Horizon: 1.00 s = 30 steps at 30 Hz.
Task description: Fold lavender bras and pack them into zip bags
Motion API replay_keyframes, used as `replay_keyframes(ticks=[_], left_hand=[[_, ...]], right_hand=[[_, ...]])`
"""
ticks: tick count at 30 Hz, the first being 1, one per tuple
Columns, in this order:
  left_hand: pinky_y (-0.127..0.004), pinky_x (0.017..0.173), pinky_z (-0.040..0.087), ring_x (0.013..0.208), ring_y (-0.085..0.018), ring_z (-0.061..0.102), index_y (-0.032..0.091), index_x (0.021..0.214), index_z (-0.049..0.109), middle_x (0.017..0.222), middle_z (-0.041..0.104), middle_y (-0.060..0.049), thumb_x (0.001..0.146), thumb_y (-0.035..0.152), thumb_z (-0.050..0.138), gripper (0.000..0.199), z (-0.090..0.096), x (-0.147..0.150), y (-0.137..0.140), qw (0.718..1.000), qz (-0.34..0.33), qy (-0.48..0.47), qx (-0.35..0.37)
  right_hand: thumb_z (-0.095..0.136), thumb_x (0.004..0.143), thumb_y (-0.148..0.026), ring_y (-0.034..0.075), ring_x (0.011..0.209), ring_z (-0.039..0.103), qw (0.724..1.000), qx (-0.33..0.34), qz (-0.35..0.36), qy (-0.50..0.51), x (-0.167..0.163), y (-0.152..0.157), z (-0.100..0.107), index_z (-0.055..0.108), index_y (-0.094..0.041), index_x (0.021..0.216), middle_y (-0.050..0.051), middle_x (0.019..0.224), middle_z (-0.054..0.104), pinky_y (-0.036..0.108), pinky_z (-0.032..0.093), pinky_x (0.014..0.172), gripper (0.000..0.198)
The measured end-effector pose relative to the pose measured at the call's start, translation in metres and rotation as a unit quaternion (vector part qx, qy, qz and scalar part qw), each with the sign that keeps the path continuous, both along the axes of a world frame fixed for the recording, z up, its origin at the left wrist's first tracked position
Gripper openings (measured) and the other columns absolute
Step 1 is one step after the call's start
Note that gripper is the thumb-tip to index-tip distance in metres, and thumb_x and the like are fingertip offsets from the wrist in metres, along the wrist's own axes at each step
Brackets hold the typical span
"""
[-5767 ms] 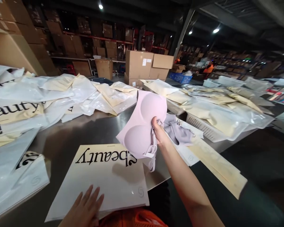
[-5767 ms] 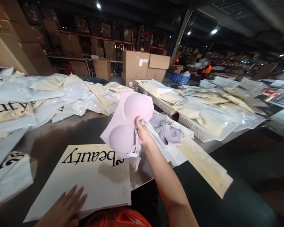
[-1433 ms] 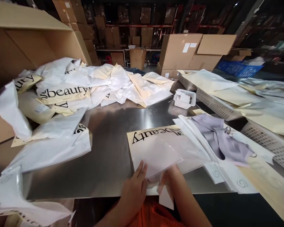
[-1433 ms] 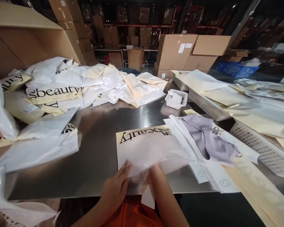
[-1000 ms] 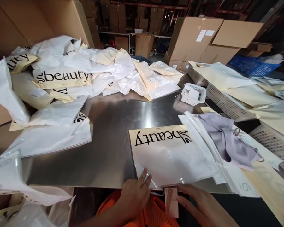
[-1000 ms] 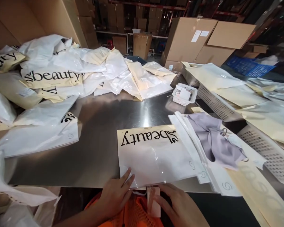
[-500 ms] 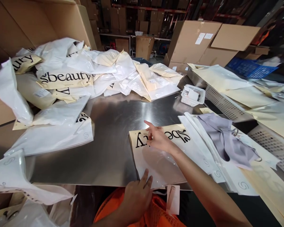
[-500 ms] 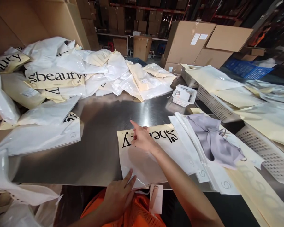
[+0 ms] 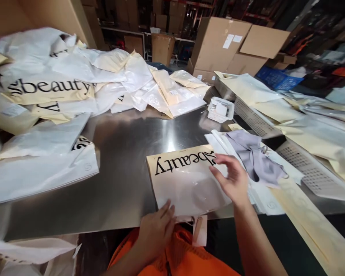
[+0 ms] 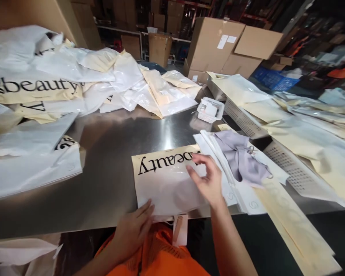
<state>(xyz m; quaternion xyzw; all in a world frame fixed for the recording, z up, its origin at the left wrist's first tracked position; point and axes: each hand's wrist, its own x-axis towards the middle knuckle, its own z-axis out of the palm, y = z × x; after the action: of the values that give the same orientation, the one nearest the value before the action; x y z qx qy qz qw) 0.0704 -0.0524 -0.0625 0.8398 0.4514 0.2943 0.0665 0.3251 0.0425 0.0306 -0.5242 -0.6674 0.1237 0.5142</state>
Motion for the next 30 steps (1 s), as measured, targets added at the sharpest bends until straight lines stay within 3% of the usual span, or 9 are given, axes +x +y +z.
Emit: replay_keyframes(ticks=[3, 6, 10, 13, 17, 21, 23, 27, 30], left_hand=[[-0.025, 0.067, 0.06, 0.089, -0.018, 0.073, 0.015, 0.114, 0.067, 0.119, 0.07, -0.008, 0.1, 0.026, 0.041, 0.032, 0.006, -0.006, 0.011, 0.999, -0.011, -0.05, 0.007], [-0.023, 0.074, 0.06, 0.096, -0.018, 0.071, 0.016, 0.116, 0.067, 0.115, 0.071, -0.007, 0.099, 0.025, 0.044, 0.03, 0.016, -0.009, 0.018, 0.994, -0.011, -0.104, -0.023], [-0.02, 0.061, 0.059, 0.079, -0.016, 0.073, 0.019, 0.121, 0.067, 0.11, 0.073, -0.006, 0.098, 0.026, 0.05, 0.029, 0.034, -0.008, 0.027, 0.974, 0.018, -0.195, -0.113], [-0.019, 0.049, 0.052, 0.061, -0.013, 0.07, 0.023, 0.122, 0.067, 0.104, 0.075, -0.005, 0.098, 0.03, 0.052, 0.029, 0.044, -0.006, 0.032, 0.96, 0.039, -0.228, -0.155], [-0.018, 0.048, 0.05, 0.06, -0.012, 0.069, 0.023, 0.123, 0.066, 0.099, 0.076, -0.004, 0.097, 0.031, 0.053, 0.03, 0.048, -0.006, 0.034, 0.953, 0.046, -0.244, -0.171], [-0.019, 0.06, 0.058, 0.069, -0.013, 0.072, 0.021, 0.124, 0.066, 0.109, 0.074, -0.004, 0.097, 0.027, 0.053, 0.03, 0.042, -0.006, 0.033, 0.961, 0.038, -0.241, -0.13], [-0.022, 0.075, 0.06, 0.09, -0.017, 0.072, 0.022, 0.126, 0.064, 0.12, 0.069, -0.005, 0.097, 0.023, 0.052, 0.031, 0.037, -0.005, 0.033, 0.973, 0.018, -0.215, -0.083], [-0.026, 0.086, 0.059, 0.115, -0.022, 0.064, 0.023, 0.142, 0.049, 0.134, 0.061, -0.008, 0.095, 0.022, 0.056, 0.048, 0.031, -0.01, 0.032, 0.991, -0.06, -0.123, 0.003], [-0.028, 0.09, 0.058, 0.121, -0.024, 0.06, 0.02, 0.152, 0.03, 0.14, 0.055, -0.011, 0.094, 0.025, 0.056, 0.065, 0.029, -0.023, 0.034, 0.991, -0.122, -0.051, -0.002]], right_hand=[[0.066, 0.081, -0.019, 0.017, 0.064, 0.057, 0.998, 0.034, -0.052, 0.013, 0.024, -0.066, -0.013, 0.06, -0.025, 0.081, -0.001, 0.068, 0.059, 0.03, 0.046, 0.063, 0.008], [0.066, 0.08, -0.026, 0.016, 0.054, 0.054, 0.986, -0.12, -0.061, -0.096, 0.021, -0.123, -0.037, 0.061, -0.025, 0.07, 0.0, 0.059, 0.058, 0.029, 0.04, 0.054, 0.011], [0.071, 0.077, -0.046, 0.019, 0.058, 0.057, 0.918, -0.36, -0.12, -0.115, -0.008, -0.158, -0.074, 0.069, -0.024, 0.072, 0.004, 0.071, 0.067, 0.029, 0.038, 0.056, 0.022], [0.067, 0.079, -0.054, 0.019, 0.064, 0.057, 0.897, -0.438, -0.057, -0.009, -0.025, -0.161, -0.091, 0.072, -0.023, 0.089, 0.005, 0.085, 0.069, 0.028, 0.039, 0.059, 0.033], [0.058, 0.086, -0.057, 0.014, 0.06, 0.049, 0.874, -0.455, 0.075, 0.152, -0.026, -0.15, -0.081, 0.066, -0.016, 0.073, 0.002, 0.067, 0.058, 0.025, 0.037, 0.055, 0.044], [0.063, 0.079, -0.066, 0.007, 0.041, 0.034, 0.831, -0.449, 0.017, 0.329, -0.019, -0.122, -0.055, 0.061, -0.016, 0.081, -0.003, 0.054, 0.049, 0.022, 0.023, 0.037, 0.05], [0.067, 0.075, -0.067, 0.008, 0.042, 0.041, 0.832, -0.422, -0.008, 0.361, -0.019, -0.103, -0.046, 0.06, -0.017, 0.09, -0.003, 0.058, 0.054, 0.021, 0.028, 0.037, 0.052], [0.056, 0.085, -0.066, 0.016, 0.059, 0.061, 0.866, -0.435, 0.114, 0.219, -0.025, -0.077, -0.034, 0.066, -0.02, 0.088, 0.002, 0.067, 0.065, 0.027, 0.048, 0.057, 0.048], [0.041, 0.095, -0.06, 0.017, 0.055, 0.059, 0.91, -0.408, 0.066, -0.021, -0.024, -0.075, -0.027, 0.067, -0.02, 0.069, 0.004, 0.06, 0.064, 0.03, 0.044, 0.057, 0.054]])
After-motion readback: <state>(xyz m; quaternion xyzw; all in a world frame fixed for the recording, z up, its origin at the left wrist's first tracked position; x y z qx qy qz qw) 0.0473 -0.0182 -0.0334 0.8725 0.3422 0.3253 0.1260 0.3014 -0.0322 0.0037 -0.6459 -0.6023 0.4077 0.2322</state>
